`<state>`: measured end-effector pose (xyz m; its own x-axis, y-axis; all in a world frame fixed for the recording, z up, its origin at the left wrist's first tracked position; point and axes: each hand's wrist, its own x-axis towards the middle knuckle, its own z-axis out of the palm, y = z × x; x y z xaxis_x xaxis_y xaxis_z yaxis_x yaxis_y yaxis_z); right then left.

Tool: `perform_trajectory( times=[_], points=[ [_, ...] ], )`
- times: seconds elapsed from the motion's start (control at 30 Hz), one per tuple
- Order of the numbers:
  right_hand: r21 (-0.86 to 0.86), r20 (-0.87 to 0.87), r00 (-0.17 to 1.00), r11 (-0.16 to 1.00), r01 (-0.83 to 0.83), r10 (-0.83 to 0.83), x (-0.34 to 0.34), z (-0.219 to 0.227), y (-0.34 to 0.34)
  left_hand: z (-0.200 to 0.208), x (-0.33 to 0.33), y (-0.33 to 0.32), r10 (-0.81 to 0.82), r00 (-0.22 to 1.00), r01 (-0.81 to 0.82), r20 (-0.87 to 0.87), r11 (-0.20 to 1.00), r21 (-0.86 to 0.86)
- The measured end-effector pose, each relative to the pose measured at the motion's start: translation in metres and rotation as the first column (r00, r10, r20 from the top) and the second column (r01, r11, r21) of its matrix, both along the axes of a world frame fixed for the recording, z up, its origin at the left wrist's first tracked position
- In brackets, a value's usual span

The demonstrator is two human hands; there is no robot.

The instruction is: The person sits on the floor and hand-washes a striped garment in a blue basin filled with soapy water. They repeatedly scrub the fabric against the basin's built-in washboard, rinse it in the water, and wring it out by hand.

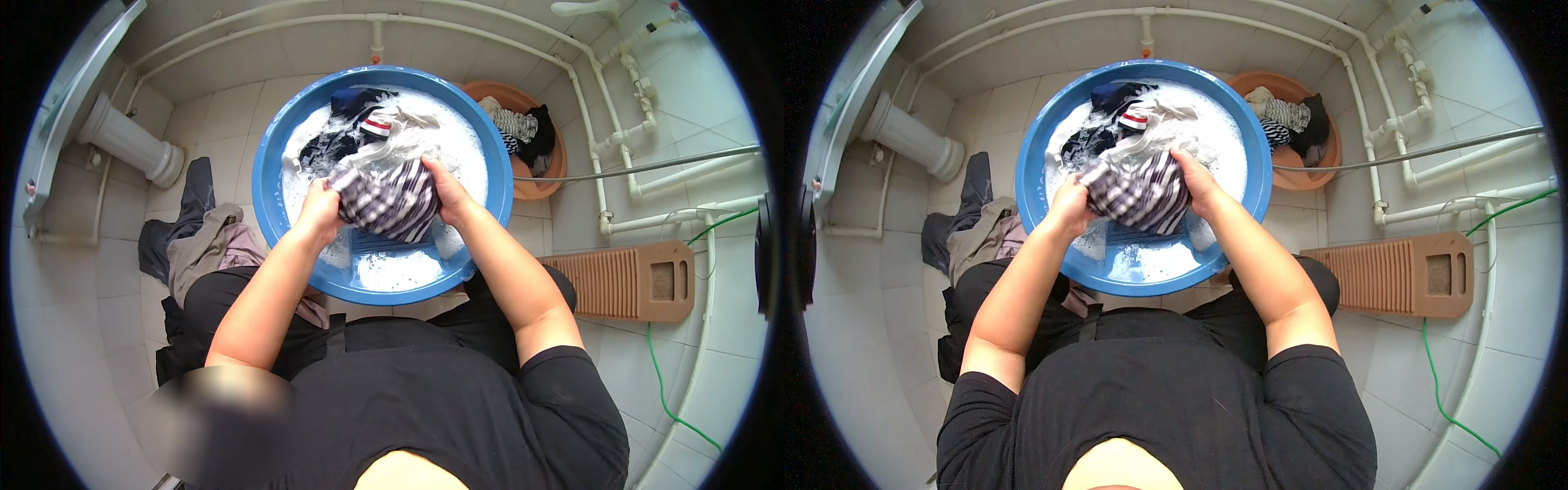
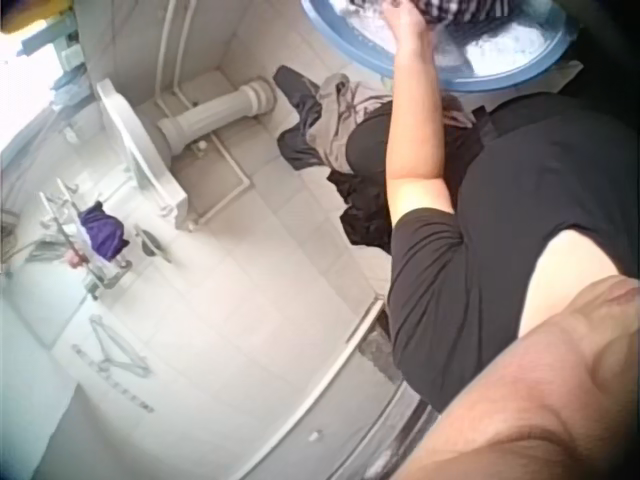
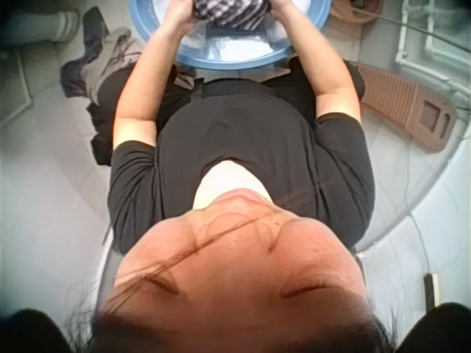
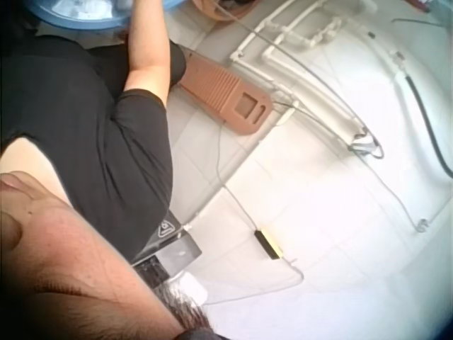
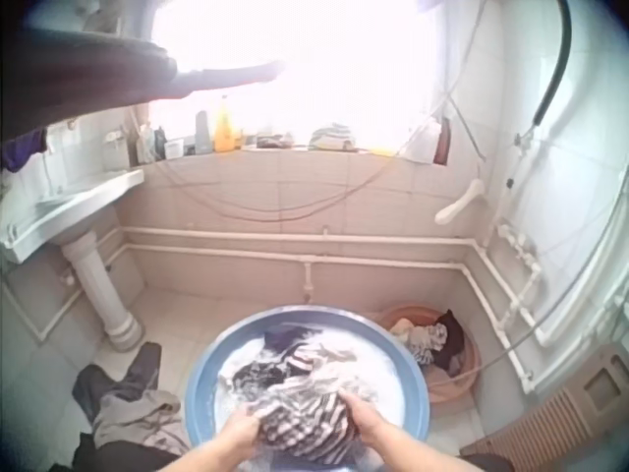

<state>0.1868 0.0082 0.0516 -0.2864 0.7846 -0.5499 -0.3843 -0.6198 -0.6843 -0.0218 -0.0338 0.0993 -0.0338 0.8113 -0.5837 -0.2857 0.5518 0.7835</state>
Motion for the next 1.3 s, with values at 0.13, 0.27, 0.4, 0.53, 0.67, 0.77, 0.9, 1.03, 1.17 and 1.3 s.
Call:
perform_trajectory(
  times=[0.13, 0.27, 0.4, 0.53, 0.67, 0.77, 0.9, 1.03, 1.17, 1.3],
  points=[
    [0.248, 0.754, 0.643, 0.847, -0.471, 0.136, 0.007, -0.013, 0.014, -0.060, -0.024, 0.001, -0.366, 0.830, 0.492, -0.422, 0.836, 0.242],
    [0.234, 0.771, 0.599, 0.776, -0.585, 0.219, -0.011, 0.000, 0.002, -0.033, -0.013, 0.004, -0.394, 0.913, 0.407, -0.103, 0.876, 0.259],
    [0.688, 0.672, 0.717, 0.515, -0.511, -0.186, -0.012, 0.007, -0.042, -0.060, 0.017, -0.022, -0.024, 0.737, 0.486, -0.675, 0.713, 0.505],
    [0.727, 0.667, 0.565, 0.257, -0.637, -0.486, -0.014, -0.006, -0.064, -0.063, 0.040, -0.030, 0.175, 0.336, 0.743, -0.926, 0.555, 0.374],
    [0.434, 0.891, 0.390, 0.694, -0.575, -0.234, -0.021, -0.021, -0.018, -0.080, 0.039, 0.021, 0.060, 0.226, 0.730, -0.972, 0.651, 0.210],
    [0.404, 0.908, 0.144, 0.730, -0.551, -0.393, -0.029, -0.044, 0.011, -0.083, 0.043, 0.040, 0.122, 0.108, 0.624, -0.987, 0.764, 0.163],
    [0.121, 0.961, 0.264, 0.724, -0.679, 0.087, -0.013, -0.028, 0.018, -0.094, 0.029, 0.051, -0.369, 0.391, 0.729, -0.843, 0.684, 0.039],
    [0.605, 0.790, 0.554, 0.477, -0.637, -0.263, -0.010, 0.002, -0.041, -0.054, 0.022, -0.010, 0.027, 0.545, 0.709, -0.838, 0.518, 0.478],
    [0.644, 0.763, 0.540, 0.347, -0.681, -0.356, -0.011, 0.003, -0.059, -0.062, 0.029, -0.032, 0.112, 0.368, 0.805, -0.923, 0.459, 0.377],
    [0.264, 0.905, 0.424, 0.728, -0.633, 0.040, -0.025, -0.007, -0.007, -0.079, 0.033, 0.012, -0.140, 0.242, 0.699, -0.960, 0.711, 0.073]
  ],
)
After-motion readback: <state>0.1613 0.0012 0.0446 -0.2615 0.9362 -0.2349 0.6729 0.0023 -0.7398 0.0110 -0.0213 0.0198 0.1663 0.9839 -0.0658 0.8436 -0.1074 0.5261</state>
